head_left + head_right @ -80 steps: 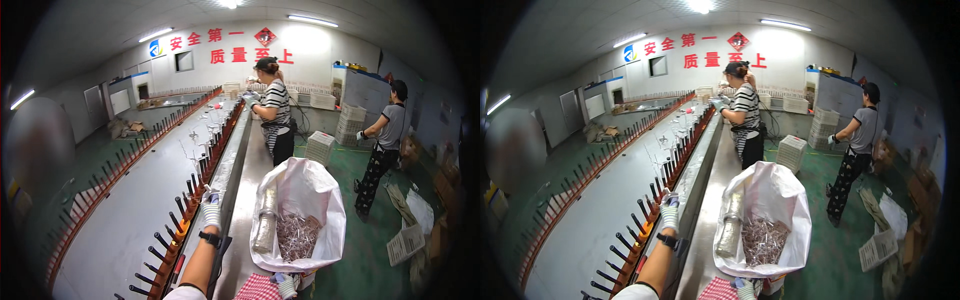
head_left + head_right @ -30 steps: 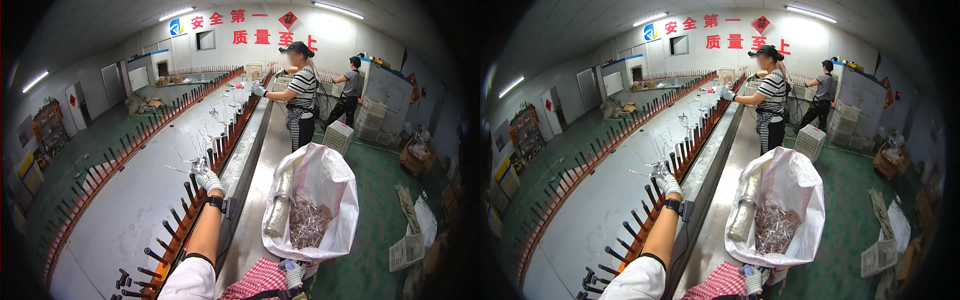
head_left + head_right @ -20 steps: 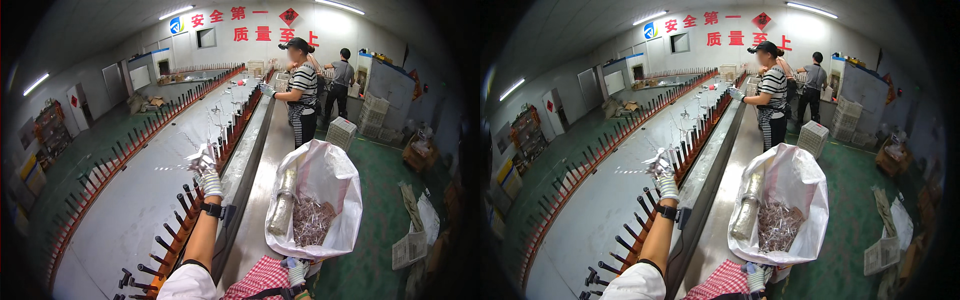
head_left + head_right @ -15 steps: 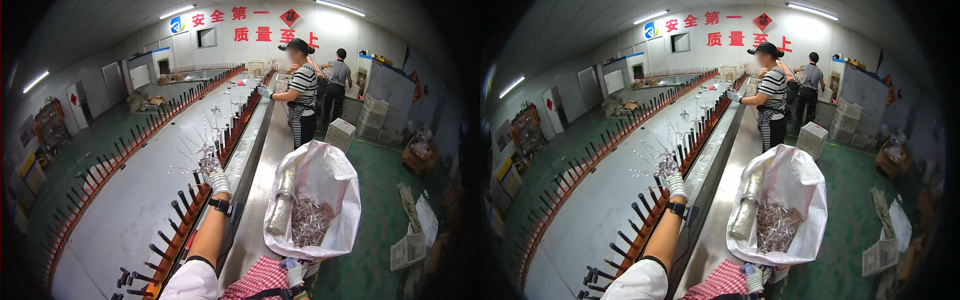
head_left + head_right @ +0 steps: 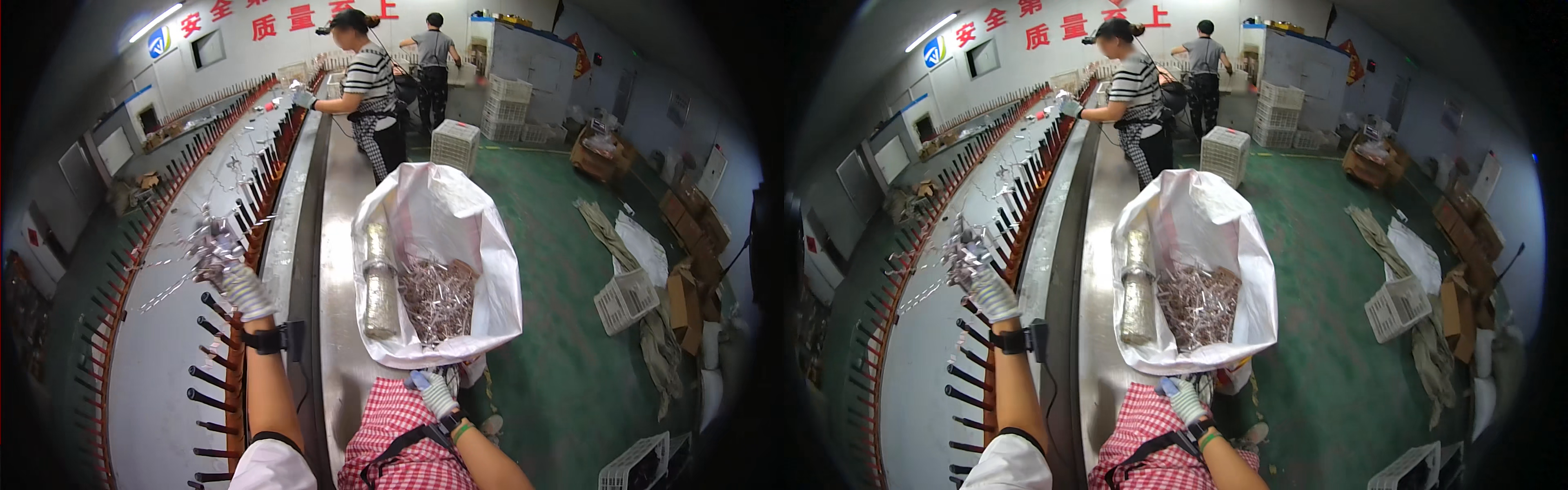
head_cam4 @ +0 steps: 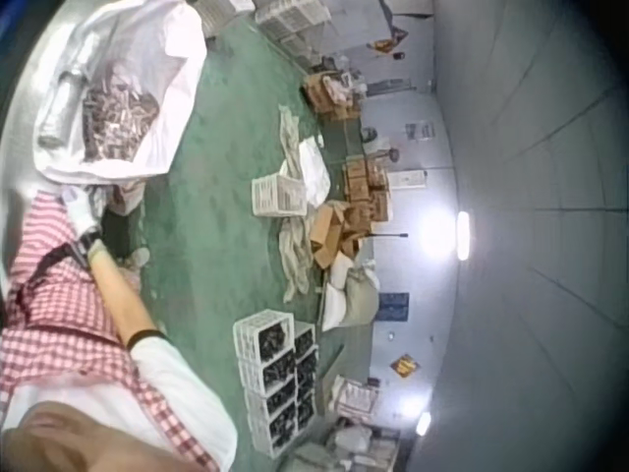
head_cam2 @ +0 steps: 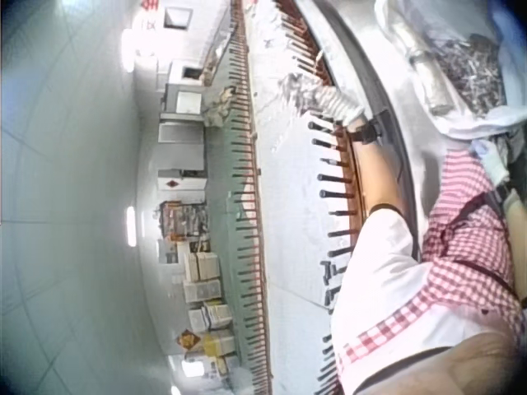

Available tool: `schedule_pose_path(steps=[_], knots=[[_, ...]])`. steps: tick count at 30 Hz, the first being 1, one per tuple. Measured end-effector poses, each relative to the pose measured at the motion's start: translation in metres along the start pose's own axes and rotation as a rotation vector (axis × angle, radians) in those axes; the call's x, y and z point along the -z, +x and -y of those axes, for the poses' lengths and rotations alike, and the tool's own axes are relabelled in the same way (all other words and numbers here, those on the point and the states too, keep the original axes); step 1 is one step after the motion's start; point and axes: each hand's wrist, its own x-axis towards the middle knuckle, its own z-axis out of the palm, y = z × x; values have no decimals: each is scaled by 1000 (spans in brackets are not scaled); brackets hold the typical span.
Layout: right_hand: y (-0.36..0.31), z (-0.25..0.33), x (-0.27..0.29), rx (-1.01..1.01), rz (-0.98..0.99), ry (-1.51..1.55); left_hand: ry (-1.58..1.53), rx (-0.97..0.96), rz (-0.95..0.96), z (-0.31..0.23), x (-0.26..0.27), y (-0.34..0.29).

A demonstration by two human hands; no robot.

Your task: Placing silver-colored plastic parts onto vertical pins on a production line workbench.

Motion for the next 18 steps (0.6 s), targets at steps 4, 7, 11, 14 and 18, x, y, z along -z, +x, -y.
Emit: schedule_pose_path(steps=[4,7,11,14,18], knots=[[-1,1,1,45,28,37,-154,80,709,-112,-17,-81],[-8,5,-4,9,-8,49,-87,2,1278,-126,-22,-148],[-2,-10,4,77,-63,-115,64,-436,1423,-122,12,-203],[4,-8,-2,125,-26,-23,99,-338,1552,-114,36,-202],[12,4,-17,146,7,-134,70,-155,1434,-72,52,-181]])
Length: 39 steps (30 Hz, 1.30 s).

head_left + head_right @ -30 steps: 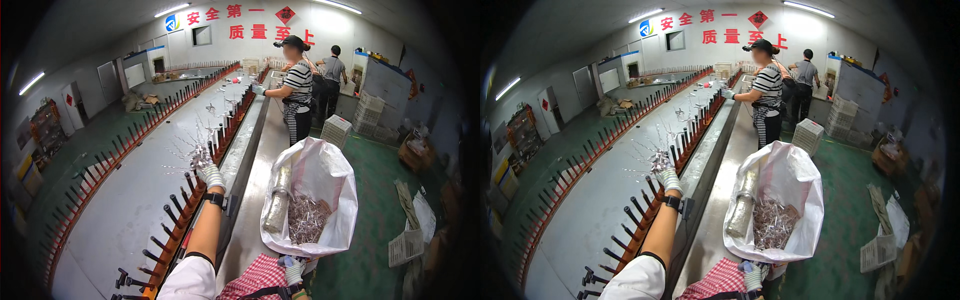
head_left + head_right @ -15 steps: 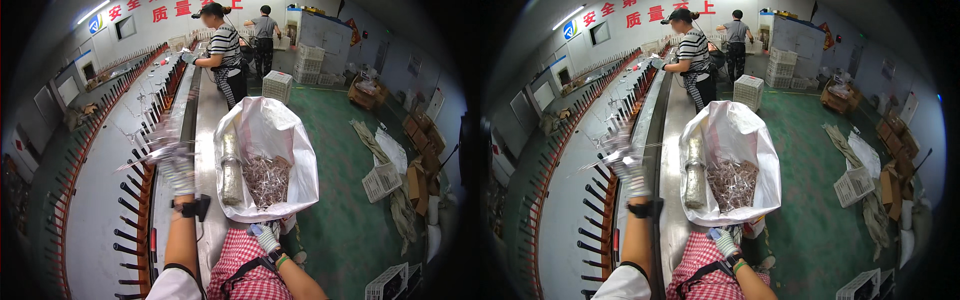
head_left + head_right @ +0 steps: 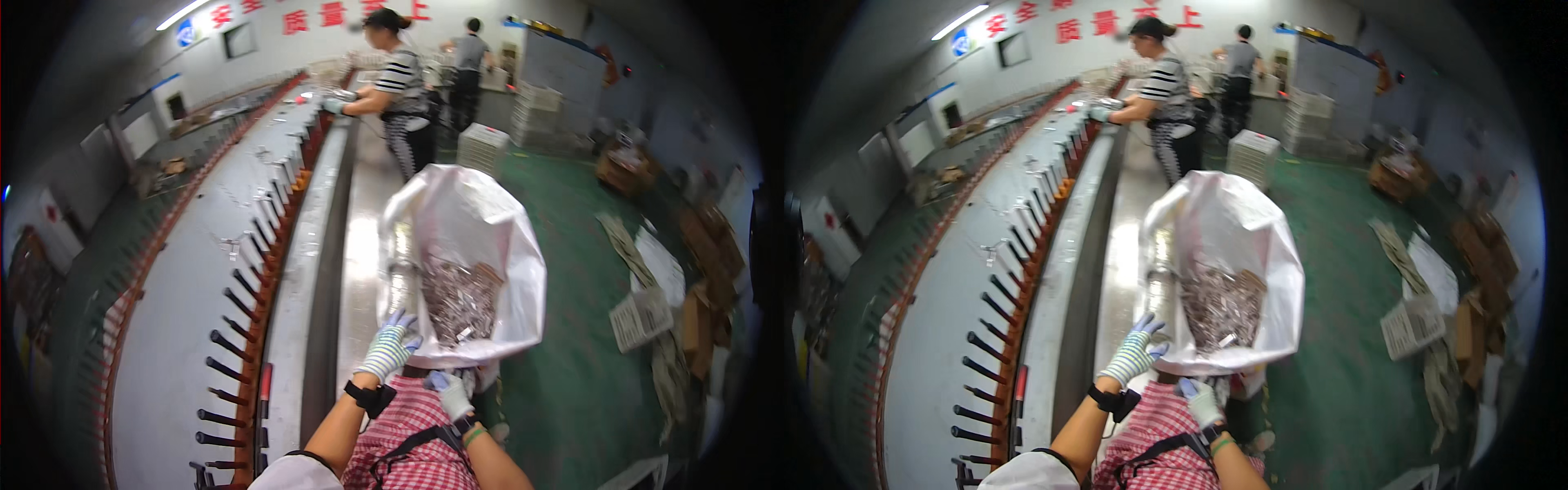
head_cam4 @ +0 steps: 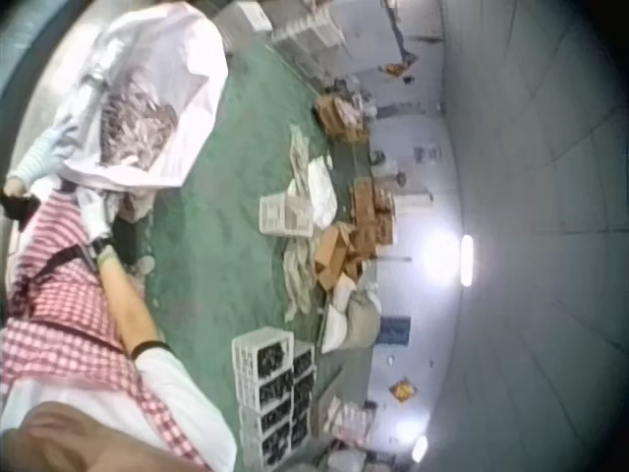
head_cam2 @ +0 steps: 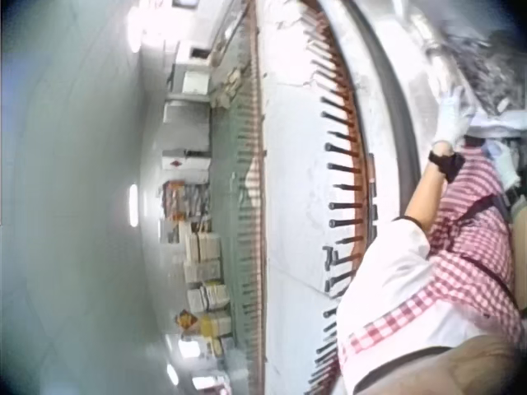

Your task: Placing silver-colored plastic parts onto vertical pins on a production line workbench.

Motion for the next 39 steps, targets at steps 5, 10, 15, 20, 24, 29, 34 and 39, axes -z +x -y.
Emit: schedule_pose_path(steps=[5,10,15,20,24,29,34,39], knots=[[35,-11,12,57,-47,60,-239,104,-620,20,53,39],[61,-4,-4,-81,-53,201,24,238,-1145,71,124,55],[84,-1,-13,-29,-51,174,58,400,-1405,118,178,56],[102,-12,-15,-22,-27,206,-39,646,-1401,157,192,43],[101,-4,-14,-1,-34,188,-371,521,-1508,146,216,31],[101,-12,-12,-22,-58,158,-304,316,-1367,107,216,38],[103,-3,-15,-32,-44,145,-222,320,-1358,135,200,66],[108,-2,-17,-54,-47,117,-871,181,-1551,194,207,69]])
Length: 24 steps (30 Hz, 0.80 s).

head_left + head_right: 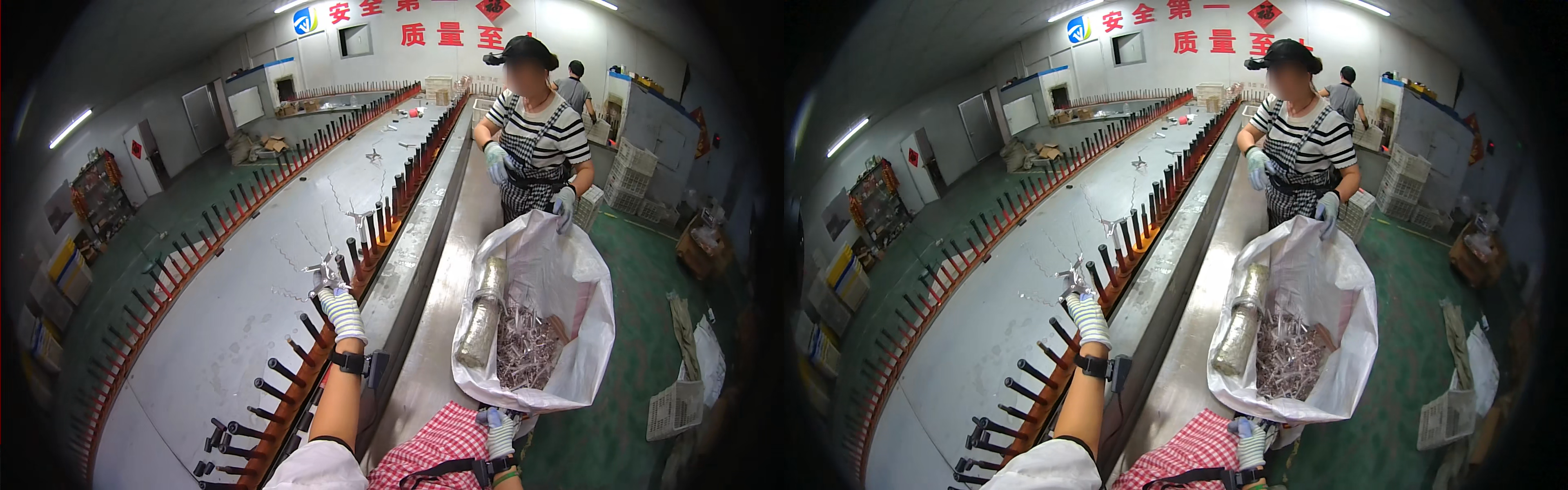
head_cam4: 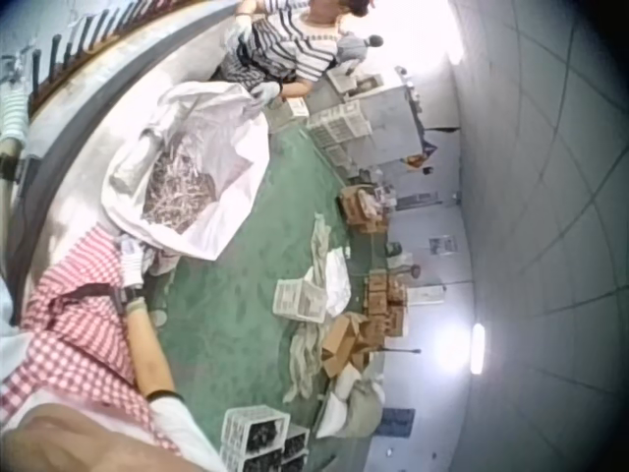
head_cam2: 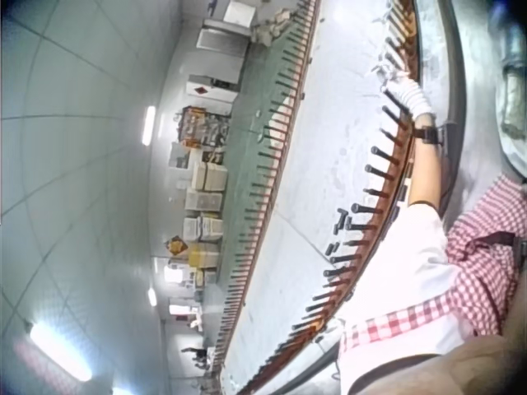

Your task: Placing silver-colored plastic parts onto vertical pins on a production line workbench.

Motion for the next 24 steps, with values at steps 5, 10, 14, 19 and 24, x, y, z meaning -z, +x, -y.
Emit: schedule_pose_path(steps=[5,10,14,19,24], knots=[[0,-4,12,-11,-60,30,419,22,20,-41,-26,-30],[6,-11,3,12,49,70,618,-374,-121,-34,13,-17],[5,-6,7,11,14,80,560,-165,-222,-71,-4,-40],[8,-7,4,-4,28,87,436,-392,-116,-89,16,-51],[6,3,0,24,20,46,494,-581,51,-129,25,-80]])
